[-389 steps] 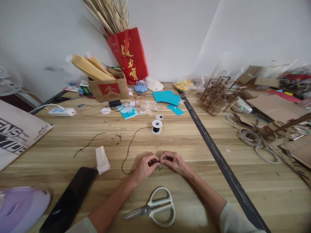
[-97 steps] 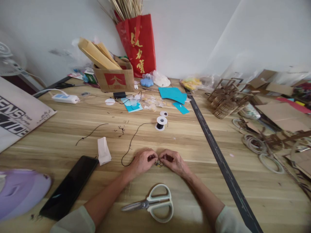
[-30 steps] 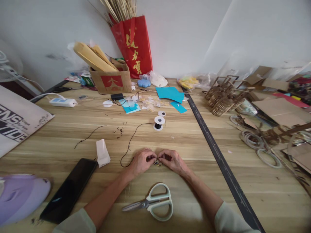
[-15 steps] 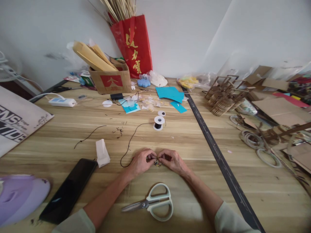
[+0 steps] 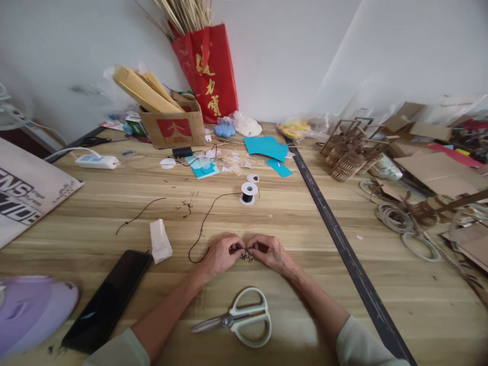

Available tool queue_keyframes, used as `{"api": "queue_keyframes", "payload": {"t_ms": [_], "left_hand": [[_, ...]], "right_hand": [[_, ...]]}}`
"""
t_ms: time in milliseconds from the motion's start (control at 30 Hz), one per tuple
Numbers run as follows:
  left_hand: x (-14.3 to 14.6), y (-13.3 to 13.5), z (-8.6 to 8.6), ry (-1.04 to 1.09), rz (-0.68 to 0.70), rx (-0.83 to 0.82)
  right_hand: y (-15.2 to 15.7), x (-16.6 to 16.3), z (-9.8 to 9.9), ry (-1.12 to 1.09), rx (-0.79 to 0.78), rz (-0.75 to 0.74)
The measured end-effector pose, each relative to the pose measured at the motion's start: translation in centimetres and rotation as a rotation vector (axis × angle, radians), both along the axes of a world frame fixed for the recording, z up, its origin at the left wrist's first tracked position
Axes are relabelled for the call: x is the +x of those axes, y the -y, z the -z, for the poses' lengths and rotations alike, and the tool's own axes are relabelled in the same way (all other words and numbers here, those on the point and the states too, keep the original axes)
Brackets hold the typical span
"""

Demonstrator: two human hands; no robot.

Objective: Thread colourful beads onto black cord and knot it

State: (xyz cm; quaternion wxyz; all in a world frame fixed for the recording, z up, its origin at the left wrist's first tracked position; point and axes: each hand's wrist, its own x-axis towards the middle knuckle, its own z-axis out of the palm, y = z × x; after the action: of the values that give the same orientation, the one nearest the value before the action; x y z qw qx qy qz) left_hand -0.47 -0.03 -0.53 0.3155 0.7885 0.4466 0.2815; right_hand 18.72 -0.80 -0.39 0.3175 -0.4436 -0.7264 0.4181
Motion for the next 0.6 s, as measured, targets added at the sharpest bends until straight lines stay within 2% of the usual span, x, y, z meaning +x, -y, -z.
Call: {"api": "queue_keyframes", "payload": {"t_ms": [167, 600], "left_hand": [[-0.01, -0.01, -0.05, -0.010, 0.031, 0.036], [-0.05, 0.03, -0.02, 0.007, 0.018, -0.011]], "right_hand": [[-0.04, -0.01, 0.12, 0.006, 0.008, -0.004], [-0.10, 0.08, 0.39, 0.006, 0.019, 0.005]]}}
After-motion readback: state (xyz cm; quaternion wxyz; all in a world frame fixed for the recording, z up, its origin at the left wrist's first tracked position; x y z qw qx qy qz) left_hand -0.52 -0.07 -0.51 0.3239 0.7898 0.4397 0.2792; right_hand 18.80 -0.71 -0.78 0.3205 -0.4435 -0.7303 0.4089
